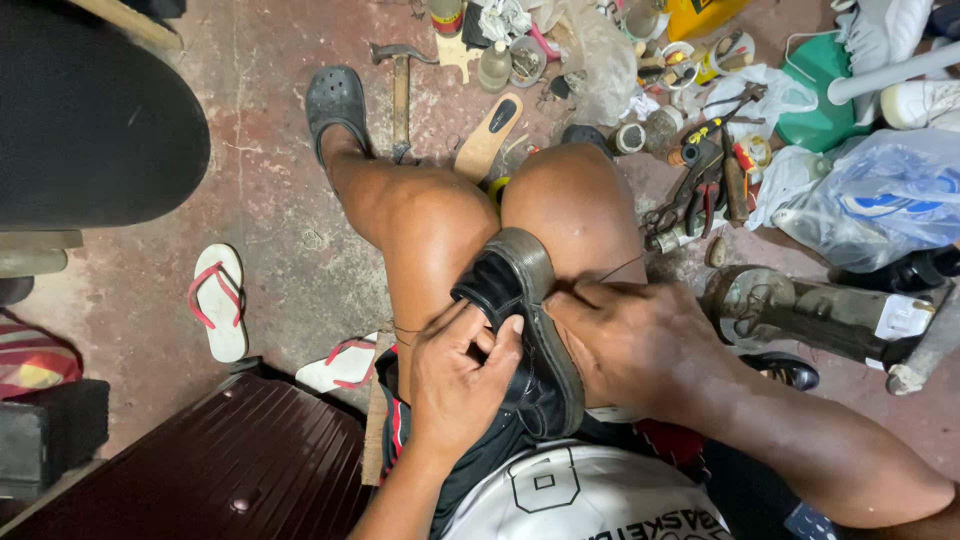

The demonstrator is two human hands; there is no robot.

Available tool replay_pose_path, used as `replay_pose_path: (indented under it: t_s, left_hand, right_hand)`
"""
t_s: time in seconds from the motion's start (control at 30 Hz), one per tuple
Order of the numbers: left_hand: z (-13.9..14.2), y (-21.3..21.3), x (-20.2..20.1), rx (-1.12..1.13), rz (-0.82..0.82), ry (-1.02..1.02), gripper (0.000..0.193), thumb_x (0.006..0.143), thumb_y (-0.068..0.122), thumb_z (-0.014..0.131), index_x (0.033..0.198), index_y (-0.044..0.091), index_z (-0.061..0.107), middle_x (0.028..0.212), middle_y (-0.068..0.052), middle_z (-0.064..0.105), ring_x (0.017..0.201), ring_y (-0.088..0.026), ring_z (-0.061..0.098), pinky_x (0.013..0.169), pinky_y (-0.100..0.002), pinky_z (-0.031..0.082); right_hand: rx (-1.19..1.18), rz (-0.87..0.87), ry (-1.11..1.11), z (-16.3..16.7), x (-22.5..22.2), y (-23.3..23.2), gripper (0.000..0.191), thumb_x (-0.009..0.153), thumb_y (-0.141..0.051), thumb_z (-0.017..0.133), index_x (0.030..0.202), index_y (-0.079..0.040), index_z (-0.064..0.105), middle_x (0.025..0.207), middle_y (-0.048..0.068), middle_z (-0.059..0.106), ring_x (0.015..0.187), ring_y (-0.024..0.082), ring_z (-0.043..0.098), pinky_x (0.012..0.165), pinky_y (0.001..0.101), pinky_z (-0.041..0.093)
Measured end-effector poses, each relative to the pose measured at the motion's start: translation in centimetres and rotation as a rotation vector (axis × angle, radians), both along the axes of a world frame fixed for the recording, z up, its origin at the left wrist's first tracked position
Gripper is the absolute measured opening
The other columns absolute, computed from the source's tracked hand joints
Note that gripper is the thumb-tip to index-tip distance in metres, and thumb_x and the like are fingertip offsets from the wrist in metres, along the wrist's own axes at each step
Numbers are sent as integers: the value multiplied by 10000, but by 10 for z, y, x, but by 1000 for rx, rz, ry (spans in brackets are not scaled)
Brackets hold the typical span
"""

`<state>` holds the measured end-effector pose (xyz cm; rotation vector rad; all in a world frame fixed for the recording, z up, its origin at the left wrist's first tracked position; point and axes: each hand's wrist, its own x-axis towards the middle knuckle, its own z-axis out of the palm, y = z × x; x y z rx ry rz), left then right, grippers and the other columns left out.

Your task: The person sits on the floor and uses a needle and thread to stitch the sole of a black shoe. They repeatedly push the needle through the shoe and pull the thread to secure the sole.

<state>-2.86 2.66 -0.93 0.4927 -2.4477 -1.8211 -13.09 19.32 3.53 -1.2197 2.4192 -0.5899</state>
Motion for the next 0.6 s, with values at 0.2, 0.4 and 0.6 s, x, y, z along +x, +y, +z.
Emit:
replay_pose_path:
  t_s: [0.2,0.4,0.6]
  left_hand:
    - [22,5,-2,-33,15,-64,128,891,108,706,945,-3,672,792,-91,648,570,-166,658,482,-301,510]
    - [6,-1,28,-400,-65,148,236,909,102,633,1100,-35,663,971,-196,681,794,-310,668,689,-367,536]
    - [-37,-14,61,125,129,8,190,1024,191,650,977,7,664,912,-76,667,685,-155,592,605,-295,497]
  right_hand:
    - [140,-12,-4,-17,0,-10,189,880,-239,646,958,-70,611,837,137,715,698,358,706,607,503,545]
    - [-156,-34,-196,-24,-16,20,149,914,-246,675,951,-102,665,803,103,718,732,330,712,634,444,535]
    - [-226,-96,-165,-37,-11,29,158,927,-253,710,938,-96,689,829,72,717,739,284,713,636,402,541]
